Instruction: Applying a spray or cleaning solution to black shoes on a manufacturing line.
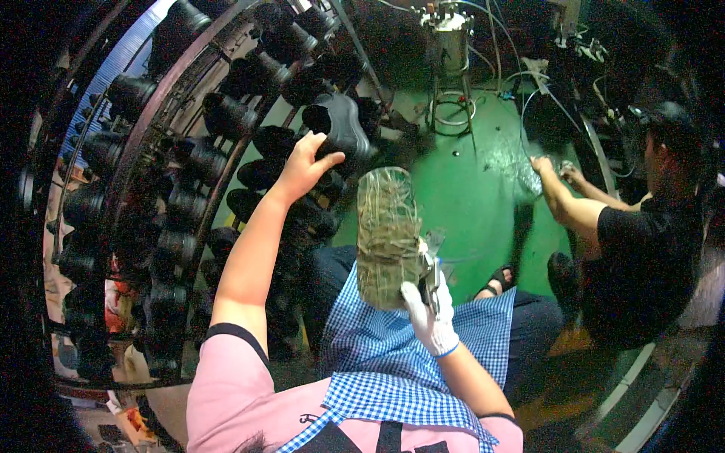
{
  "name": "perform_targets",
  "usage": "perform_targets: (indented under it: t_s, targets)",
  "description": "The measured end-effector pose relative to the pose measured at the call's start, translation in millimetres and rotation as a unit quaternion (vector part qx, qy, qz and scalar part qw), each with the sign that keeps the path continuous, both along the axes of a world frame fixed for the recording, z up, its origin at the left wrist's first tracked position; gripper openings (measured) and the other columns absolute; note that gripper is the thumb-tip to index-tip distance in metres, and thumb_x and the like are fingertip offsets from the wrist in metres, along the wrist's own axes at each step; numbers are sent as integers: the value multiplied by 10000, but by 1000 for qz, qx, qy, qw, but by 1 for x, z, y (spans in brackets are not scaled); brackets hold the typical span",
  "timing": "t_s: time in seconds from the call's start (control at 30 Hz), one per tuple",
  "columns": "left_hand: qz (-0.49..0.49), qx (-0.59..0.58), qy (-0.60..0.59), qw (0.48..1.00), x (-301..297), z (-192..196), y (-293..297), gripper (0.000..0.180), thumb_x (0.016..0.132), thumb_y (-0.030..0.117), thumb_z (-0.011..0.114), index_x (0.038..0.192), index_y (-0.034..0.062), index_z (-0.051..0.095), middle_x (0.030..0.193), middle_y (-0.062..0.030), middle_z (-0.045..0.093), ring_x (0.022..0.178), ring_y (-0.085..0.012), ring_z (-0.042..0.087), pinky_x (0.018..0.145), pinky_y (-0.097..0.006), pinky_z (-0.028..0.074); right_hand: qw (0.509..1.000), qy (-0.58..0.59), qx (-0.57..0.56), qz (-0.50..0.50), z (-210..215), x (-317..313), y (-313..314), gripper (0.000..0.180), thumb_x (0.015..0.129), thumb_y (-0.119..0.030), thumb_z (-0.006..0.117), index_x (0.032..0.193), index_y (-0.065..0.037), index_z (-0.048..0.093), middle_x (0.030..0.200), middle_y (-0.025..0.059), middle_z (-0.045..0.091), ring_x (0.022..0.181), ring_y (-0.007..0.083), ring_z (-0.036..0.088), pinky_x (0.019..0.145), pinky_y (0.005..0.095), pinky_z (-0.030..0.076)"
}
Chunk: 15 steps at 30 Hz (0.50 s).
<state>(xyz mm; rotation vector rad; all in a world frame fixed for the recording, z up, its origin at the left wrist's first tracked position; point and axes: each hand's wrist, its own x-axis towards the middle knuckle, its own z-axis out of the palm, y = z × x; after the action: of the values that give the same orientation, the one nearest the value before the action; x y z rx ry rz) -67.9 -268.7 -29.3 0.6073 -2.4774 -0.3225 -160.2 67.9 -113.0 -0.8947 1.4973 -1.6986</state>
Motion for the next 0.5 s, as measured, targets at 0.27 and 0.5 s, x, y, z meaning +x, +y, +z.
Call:
perform_targets:
  t_s: [0.27,0.5]
  targets:
    - [246,-51,-118,961,-44,-46,-149,455,837,407,717,1160,89,679,1144,-131,696,1118,-322,617,1080,-520,367,999,39,34,-16,11,-8,9,624,933,-141,639,1469,61,392,1443,228,503,1320,318,514,1097,380,394]
    - [262,31,-111,958,-45,-96,-237,463,838,419,724,1140,71,685,1106,-147,719,1059,-336,665,928,-450,489,998,37,51,1,15,-13,13,617,940,-82,557,1492,70,328,1493,194,438,1384,275,425,1159,379,307]
